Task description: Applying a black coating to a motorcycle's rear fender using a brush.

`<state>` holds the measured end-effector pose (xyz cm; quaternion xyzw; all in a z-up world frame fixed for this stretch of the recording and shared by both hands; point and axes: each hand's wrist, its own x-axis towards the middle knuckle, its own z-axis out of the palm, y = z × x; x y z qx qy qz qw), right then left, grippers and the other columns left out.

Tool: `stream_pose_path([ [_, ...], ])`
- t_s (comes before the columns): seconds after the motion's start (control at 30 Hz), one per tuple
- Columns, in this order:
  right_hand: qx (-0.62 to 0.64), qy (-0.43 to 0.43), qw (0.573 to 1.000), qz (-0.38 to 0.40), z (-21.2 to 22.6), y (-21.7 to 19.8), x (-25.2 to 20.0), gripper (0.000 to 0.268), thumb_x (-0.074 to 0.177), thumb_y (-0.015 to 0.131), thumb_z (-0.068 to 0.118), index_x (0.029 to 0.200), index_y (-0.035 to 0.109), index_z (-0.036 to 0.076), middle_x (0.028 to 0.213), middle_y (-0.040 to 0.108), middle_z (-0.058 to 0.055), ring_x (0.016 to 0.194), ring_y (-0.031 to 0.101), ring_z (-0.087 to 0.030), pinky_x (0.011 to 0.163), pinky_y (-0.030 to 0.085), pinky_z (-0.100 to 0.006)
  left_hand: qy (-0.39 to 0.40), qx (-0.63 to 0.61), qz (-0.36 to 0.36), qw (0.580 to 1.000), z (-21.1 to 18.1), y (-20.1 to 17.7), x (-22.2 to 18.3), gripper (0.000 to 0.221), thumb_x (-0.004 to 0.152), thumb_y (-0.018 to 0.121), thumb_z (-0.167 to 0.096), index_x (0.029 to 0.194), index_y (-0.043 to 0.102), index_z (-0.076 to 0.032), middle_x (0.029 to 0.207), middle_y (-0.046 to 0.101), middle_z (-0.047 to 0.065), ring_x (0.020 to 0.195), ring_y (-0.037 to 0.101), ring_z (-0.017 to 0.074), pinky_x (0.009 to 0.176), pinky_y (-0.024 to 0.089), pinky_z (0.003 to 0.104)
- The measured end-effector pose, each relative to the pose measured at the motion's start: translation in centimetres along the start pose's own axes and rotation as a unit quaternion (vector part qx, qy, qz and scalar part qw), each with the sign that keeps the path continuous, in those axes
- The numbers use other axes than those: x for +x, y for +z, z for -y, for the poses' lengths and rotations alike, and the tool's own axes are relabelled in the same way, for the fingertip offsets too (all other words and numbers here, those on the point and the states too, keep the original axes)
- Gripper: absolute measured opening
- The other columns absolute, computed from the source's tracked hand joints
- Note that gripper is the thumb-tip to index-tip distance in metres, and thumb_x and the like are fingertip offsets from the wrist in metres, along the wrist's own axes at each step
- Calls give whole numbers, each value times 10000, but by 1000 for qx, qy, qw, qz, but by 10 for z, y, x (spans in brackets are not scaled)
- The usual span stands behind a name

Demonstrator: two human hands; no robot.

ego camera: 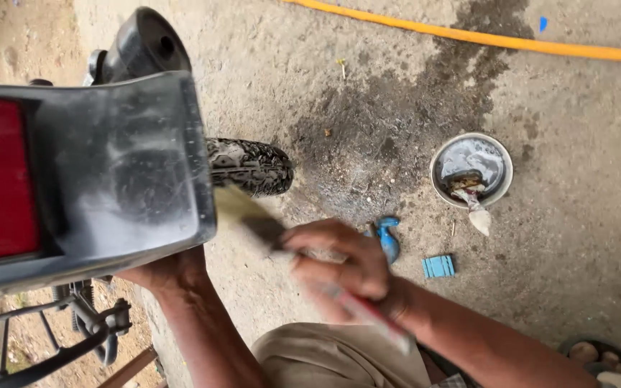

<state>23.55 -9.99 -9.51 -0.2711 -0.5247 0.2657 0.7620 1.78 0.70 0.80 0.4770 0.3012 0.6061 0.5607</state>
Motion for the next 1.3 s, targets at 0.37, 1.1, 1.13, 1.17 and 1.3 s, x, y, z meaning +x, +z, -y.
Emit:
stream_pose_path([
  [0.37, -10, 20, 1000, 4, 7, 0, 2, 114, 929, 705, 75, 1042, 694, 69, 1158, 710, -147, 991, 753, -234, 770, 690, -329, 38, 0, -86, 996, 20, -18, -16, 993, 887, 712, -664, 1600, 441, -29, 1402, 570, 176, 1259, 600, 297, 1131, 553, 470],
  [1.1, 8, 287, 954, 83, -101, -46, 28, 210, 918, 719, 204, 1100, 742, 101, 856, 784, -102, 552, 652, -135, 441, 537, -281, 7, -30, -33, 999, 22, -2, -18, 731, 949, 678, -507, 1487, 480, -54, 1372, 599, 147, 1257, 627, 274, 1102, 577, 427],
  [1.13, 11, 317, 946, 73, -104, -49, 25, 215, 897, 739, 197, 1085, 737, 92, 904, 777, -110, 594, 665, -134, 468, 573, -279, 7, -35, -43, 998, 23, -11, -17, 706, 974, 679, -499, 1486, 473, -58, 1350, 571, 136, 1227, 607, 266, 1087, 571, 418],
  [1.17, 14, 346, 936, 63, -108, -51, 23, 223, 875, 758, 189, 1070, 731, 83, 952, 769, -117, 636, 679, -133, 494, 610, -277, 6, -41, -53, 998, 26, -21, -15, 682, 999, 681, -490, 1484, 467, -62, 1328, 544, 124, 1197, 586, 257, 1072, 565, 409],
  [1.3, 184, 214, 956, 84, -62, -43, 68, 153, 1011, 723, 160, 1150, 711, 96, 999, 753, -103, 710, 678, -149, 568, 616, -287, -2, 3, -93, 996, 16, -17, -30, 648, 1070, 650, -520, 1444, 460, -26, 1310, 513, 139, 1177, 564, 264, 1031, 533, 397],
])
